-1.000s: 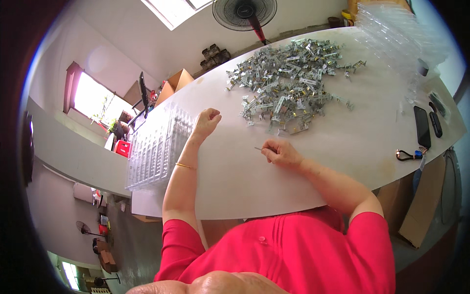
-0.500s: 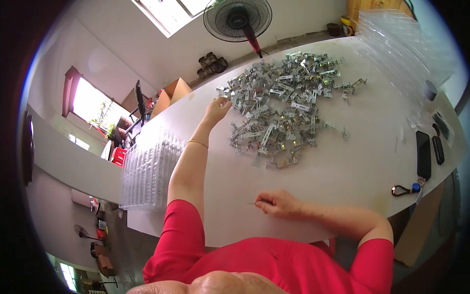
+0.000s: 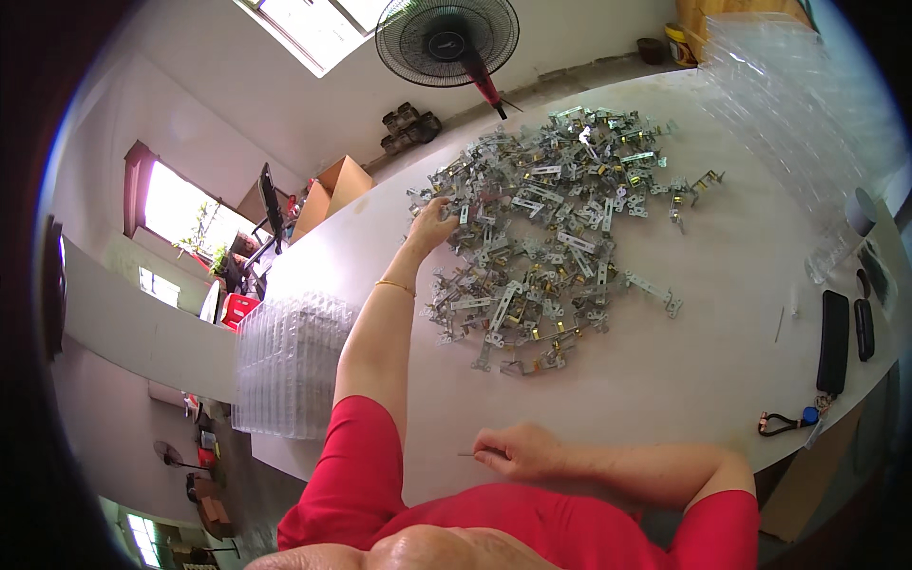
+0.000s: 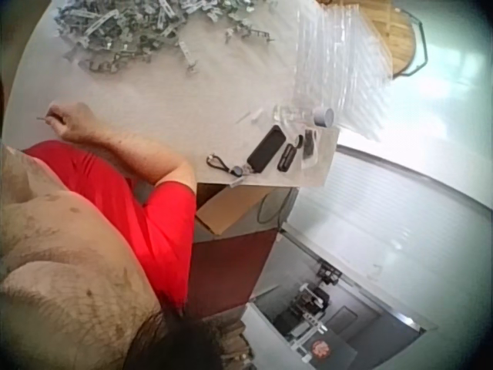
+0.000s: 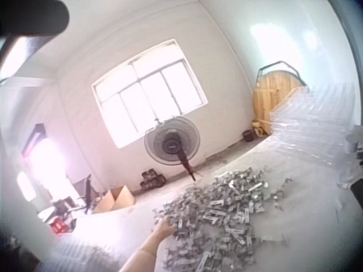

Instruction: The person assembles metal components by fitting metal brackets and small pins together by hand, placing each assembled piece into the compartments of a plastic tray.

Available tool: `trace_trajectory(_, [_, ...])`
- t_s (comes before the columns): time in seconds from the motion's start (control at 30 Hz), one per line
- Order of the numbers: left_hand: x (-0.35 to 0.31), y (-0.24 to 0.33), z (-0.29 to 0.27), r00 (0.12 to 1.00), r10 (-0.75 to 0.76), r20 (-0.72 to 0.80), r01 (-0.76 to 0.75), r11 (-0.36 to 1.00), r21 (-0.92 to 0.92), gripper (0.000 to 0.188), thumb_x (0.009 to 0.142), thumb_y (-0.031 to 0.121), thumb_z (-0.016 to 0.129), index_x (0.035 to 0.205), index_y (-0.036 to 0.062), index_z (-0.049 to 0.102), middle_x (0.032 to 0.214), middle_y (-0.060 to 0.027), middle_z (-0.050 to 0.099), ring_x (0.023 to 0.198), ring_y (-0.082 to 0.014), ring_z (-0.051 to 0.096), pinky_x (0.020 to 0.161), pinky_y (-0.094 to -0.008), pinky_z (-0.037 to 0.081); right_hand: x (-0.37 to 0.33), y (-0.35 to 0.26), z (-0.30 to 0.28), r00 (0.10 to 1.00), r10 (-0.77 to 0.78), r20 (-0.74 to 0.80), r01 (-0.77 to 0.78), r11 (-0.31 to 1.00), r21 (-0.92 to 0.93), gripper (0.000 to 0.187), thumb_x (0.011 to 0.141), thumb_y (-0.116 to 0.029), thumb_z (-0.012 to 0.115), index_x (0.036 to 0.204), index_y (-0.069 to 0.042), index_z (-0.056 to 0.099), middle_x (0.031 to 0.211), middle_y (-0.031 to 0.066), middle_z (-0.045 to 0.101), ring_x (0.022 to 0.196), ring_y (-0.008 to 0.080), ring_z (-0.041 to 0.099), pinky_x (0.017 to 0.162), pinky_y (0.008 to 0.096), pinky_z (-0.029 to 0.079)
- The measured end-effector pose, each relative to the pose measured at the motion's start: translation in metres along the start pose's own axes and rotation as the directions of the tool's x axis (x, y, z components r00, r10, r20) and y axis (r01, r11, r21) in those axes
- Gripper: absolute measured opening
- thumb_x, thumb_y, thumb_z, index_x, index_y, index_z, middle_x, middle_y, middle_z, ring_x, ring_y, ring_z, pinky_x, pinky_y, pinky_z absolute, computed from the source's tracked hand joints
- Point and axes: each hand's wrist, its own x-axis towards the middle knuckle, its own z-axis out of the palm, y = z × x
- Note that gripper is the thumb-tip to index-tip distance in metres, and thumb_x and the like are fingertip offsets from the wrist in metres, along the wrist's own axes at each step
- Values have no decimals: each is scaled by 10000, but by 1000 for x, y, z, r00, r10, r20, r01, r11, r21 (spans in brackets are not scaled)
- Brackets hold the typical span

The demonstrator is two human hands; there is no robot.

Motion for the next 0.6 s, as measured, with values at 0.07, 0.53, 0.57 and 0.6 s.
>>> trace_trajectory(0.07, [0,-5,1,1000,16,14,-17,1000,11,597,811,344,635,1339,80,546,1247,-251,593,1188,-382,568,1031,-430,443,1,3,3,999,-43,-29,43,999,-14,167,951,-220,630,1053,-89,650,732,111,653,629,225,624,601,357,491])
trace_trajectory(0.53, [-21,6,-11,988,-26,155,24,1000,16,575,778,343,708,1272,61,619,958,-171,677,948,-283,662,803,-379,531,2,9,6,996,-77,-50,74,995,-67,165,947,-269,617,1016,-123,650,740,131,663,660,327,650,597,432,494])
trace_trajectory(0.57, [-23,2,-12,979,-69,190,74,997,-17,585,789,352,703,1291,66,609,983,-166,678,949,-267,666,765,-378,549,3,9,6,997,-75,-36,72,995,-64,166,946,-270,617,1015,-122,650,742,129,665,661,324,651,598,431,495])
trace_trajectory(0.6, [-25,5,-13,967,-108,232,123,991,-51,595,800,362,698,1310,70,598,1008,-161,678,949,-251,669,728,-377,567,3,9,5,997,-71,-38,69,996,-61,166,946,-270,617,1015,-122,650,742,129,665,661,324,651,598,431,495])
